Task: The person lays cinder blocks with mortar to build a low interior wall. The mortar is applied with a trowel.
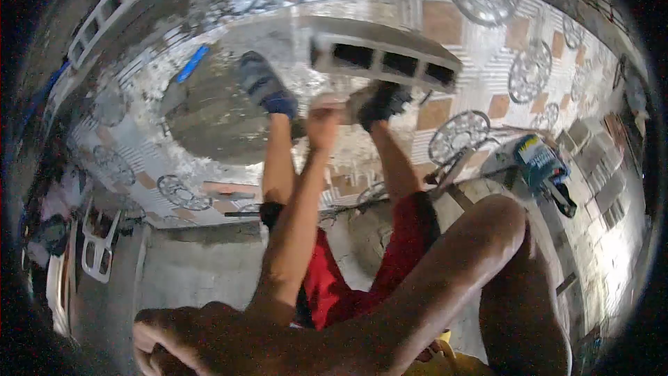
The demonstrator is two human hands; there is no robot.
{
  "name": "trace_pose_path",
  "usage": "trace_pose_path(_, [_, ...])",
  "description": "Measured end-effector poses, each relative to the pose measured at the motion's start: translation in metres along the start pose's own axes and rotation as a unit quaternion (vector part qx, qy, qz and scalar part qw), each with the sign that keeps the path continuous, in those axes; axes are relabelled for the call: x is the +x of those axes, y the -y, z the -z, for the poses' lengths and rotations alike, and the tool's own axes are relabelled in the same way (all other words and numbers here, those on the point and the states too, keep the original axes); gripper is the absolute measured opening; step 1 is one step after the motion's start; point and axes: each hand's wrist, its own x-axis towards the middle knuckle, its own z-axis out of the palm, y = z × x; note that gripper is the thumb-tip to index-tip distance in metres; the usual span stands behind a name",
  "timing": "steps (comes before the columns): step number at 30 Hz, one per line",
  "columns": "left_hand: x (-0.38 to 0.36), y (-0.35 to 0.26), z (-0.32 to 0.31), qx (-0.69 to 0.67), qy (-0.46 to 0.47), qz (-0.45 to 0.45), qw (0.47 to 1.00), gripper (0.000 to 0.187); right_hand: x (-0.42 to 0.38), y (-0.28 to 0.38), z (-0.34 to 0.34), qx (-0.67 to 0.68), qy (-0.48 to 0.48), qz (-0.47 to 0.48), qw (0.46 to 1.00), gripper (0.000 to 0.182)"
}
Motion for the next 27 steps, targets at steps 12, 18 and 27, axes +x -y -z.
trace_pose_path(12, [0.075, -0.071, -0.019, 0.389, -0.049, -0.107, 0.914, 0.068, -0.243, -0.058, 0.405, -0.643, -0.674, 0.126, 0.342, 0.051])
trace_pose_path(18, [0.084, -0.092, -0.025, 0.436, -0.005, -0.033, 0.899, 0.069, -0.231, -0.074, 0.500, -0.320, -0.594, 0.228, 0.702, 0.043])
trace_pose_path(27, [0.119, -0.081, -0.008, 0.388, -0.080, -0.077, 0.915, 0.052, -0.245, -0.073, 0.539, -0.351, -0.652, 0.189, 0.645, 0.034])
